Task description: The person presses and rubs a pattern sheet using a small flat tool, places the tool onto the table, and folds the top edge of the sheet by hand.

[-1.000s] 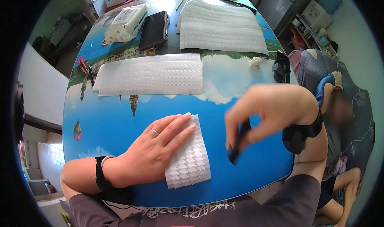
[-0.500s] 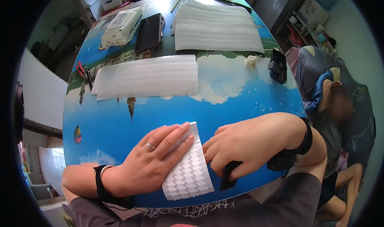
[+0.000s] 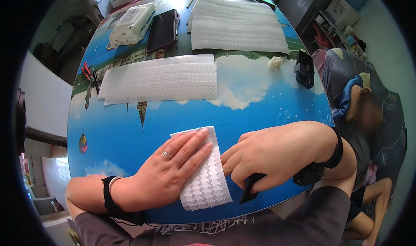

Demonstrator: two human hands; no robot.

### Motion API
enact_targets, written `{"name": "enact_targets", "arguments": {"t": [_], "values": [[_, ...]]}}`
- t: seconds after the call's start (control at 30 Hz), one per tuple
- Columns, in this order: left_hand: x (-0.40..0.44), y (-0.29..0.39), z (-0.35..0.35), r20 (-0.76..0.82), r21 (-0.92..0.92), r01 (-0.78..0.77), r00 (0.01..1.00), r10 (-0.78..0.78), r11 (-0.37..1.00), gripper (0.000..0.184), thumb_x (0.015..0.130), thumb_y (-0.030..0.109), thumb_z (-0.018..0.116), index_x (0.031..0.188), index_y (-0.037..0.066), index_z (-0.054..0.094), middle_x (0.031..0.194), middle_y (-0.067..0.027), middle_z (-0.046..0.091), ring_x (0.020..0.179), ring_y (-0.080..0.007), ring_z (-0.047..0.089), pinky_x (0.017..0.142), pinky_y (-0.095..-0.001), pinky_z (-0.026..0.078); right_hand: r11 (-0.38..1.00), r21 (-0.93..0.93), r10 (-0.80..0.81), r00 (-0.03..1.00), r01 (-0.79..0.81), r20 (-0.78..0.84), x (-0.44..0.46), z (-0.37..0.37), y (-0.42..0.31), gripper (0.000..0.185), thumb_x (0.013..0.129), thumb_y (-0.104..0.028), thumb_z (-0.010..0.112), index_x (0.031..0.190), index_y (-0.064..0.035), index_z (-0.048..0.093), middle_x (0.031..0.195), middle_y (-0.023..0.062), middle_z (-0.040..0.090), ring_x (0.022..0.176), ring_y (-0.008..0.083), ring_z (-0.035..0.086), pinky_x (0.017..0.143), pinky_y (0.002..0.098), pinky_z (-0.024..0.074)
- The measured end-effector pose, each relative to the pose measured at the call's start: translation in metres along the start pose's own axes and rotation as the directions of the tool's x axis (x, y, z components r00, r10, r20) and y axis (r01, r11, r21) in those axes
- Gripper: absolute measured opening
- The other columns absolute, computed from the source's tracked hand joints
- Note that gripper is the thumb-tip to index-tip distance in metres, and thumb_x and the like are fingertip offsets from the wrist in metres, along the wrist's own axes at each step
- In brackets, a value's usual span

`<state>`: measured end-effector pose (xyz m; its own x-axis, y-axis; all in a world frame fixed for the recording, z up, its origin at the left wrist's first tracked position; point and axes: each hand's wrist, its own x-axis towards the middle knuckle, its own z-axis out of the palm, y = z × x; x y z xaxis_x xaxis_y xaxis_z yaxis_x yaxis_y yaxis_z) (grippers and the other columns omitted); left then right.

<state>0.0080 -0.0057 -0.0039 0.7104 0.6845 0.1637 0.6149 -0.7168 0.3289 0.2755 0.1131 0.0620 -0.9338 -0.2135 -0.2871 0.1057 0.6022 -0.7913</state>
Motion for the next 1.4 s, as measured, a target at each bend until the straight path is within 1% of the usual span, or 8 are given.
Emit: {"name": "enact_targets", "arguments": {"t": [0.43,0.67,0.73,0.87,1.07,1.2,1.3,1.4], "values": [[0.000,-0.004,0.002,-0.017,0.006,0.013,1.000,-0.013,1.000,0.071,0.089,0.009,0.064,0.157,-0.007,0.047,0.165,-0.0281,0.041,0.154,-0.0415,0.038,0.128,-0.0520,0.033,0.998,-0.021,0.054,0.998,-0.054,-0.029,-0.002,0.002,-0.003,0.016,0.089,-0.017,0.075,0.098,-0.0039,0.075,0.146,0.0090,0.066,0.142,0.0256,0.054,0.102,0.0444,0.0454],[0.000,-0.004,0.002,-0.026,0.065,-0.041,0.999,0.043,0.997,0.069,0.088,0.010,0.060,0.154,-0.010,0.049,0.164,-0.0280,0.042,0.154,-0.0412,0.039,0.129,-0.0519,0.033,0.972,0.231,0.007,0.974,0.047,-0.224,-0.009,-0.019,0.011,0.017,0.094,-0.012,0.080,0.108,-0.0040,0.075,0.116,0.0066,0.077,0.115,0.0222,0.070,0.099,0.0375,0.0510],[0.000,-0.003,0.002,-0.020,0.092,-0.047,0.999,0.049,0.995,0.069,0.089,0.011,0.059,0.153,-0.011,0.050,0.164,-0.0276,0.041,0.154,-0.0399,0.039,0.129,-0.0516,0.033,0.926,0.367,0.243,0.880,-0.085,-0.409,-0.009,-0.023,0.004,0.019,0.095,-0.009,0.080,0.112,-0.0036,0.074,0.108,0.0056,0.078,0.103,0.0180,0.073,0.094,0.0331,0.0539],[-0.002,0.002,0.000,-0.003,0.128,-0.019,1.000,0.020,0.992,0.067,0.090,0.011,0.057,0.154,-0.011,0.050,0.164,-0.0270,0.042,0.155,-0.0373,0.039,0.129,-0.0508,0.032,0.994,0.088,0.055,0.419,0.060,-0.906,0.035,0.010,0.037,0.035,0.098,-0.001,0.073,0.132,-0.0073,0.070,0.112,0.0081,0.078,0.102,0.0197,0.074,0.091,0.0334,0.0577],[-0.004,-0.003,0.007,-0.011,0.089,-0.051,0.999,0.052,0.995,0.073,0.093,0.015,0.050,0.159,-0.014,0.040,0.165,-0.0319,0.039,0.157,-0.0406,0.036,0.131,-0.0517,0.026,0.941,-0.318,-0.195,0.584,-0.115,-0.788,0.046,0.015,0.039,0.050,0.100,-0.001,0.067,0.147,-0.0184,0.068,0.109,0.0028,0.079,0.093,0.0231,0.074,0.086,0.0369,0.0609],[-0.002,0.001,0.004,-0.042,0.056,-0.019,0.999,0.021,0.998,0.067,0.092,0.010,0.055,0.156,-0.010,0.049,0.164,-0.0266,0.044,0.159,-0.0369,0.035,0.130,-0.0508,0.031,0.867,-0.453,-0.285,0.535,-0.210,-0.795,0.058,0.020,0.045,0.051,0.095,-0.003,0.071,0.142,-0.0207,0.072,0.110,0.0025,0.080,0.088,0.0217,0.072,0.083,0.0355,0.0610],[-0.001,0.001,0.003,-0.022,0.043,-0.016,1.000,0.017,0.999,0.068,0.091,0.009,0.055,0.156,-0.010,0.048,0.164,-0.0268,0.045,0.159,-0.0369,0.035,0.130,-0.0507,0.031,0.946,-0.228,-0.128,0.381,-0.231,-0.916,0.059,0.024,0.052,0.058,0.088,-0.002,0.074,0.143,-0.0217,0.072,0.109,0.0014,0.080,0.088,0.0214,0.072,0.084,0.0353,0.0606],[-0.001,0.000,0.003,-0.011,0.039,-0.024,1.000,0.024,0.999,0.069,0.090,0.009,0.056,0.157,-0.010,0.048,0.164,-0.0263,0.045,0.159,-0.0369,0.035,0.130,-0.0506,0.031,0.937,-0.304,-0.235,0.335,-0.172,-0.912,0.062,0.020,0.053,0.061,0.087,0.001,0.074,0.143,-0.0221,0.072,0.106,0.0018,0.081,0.087,0.0210,0.072,0.081,0.0350,0.0600]]}}
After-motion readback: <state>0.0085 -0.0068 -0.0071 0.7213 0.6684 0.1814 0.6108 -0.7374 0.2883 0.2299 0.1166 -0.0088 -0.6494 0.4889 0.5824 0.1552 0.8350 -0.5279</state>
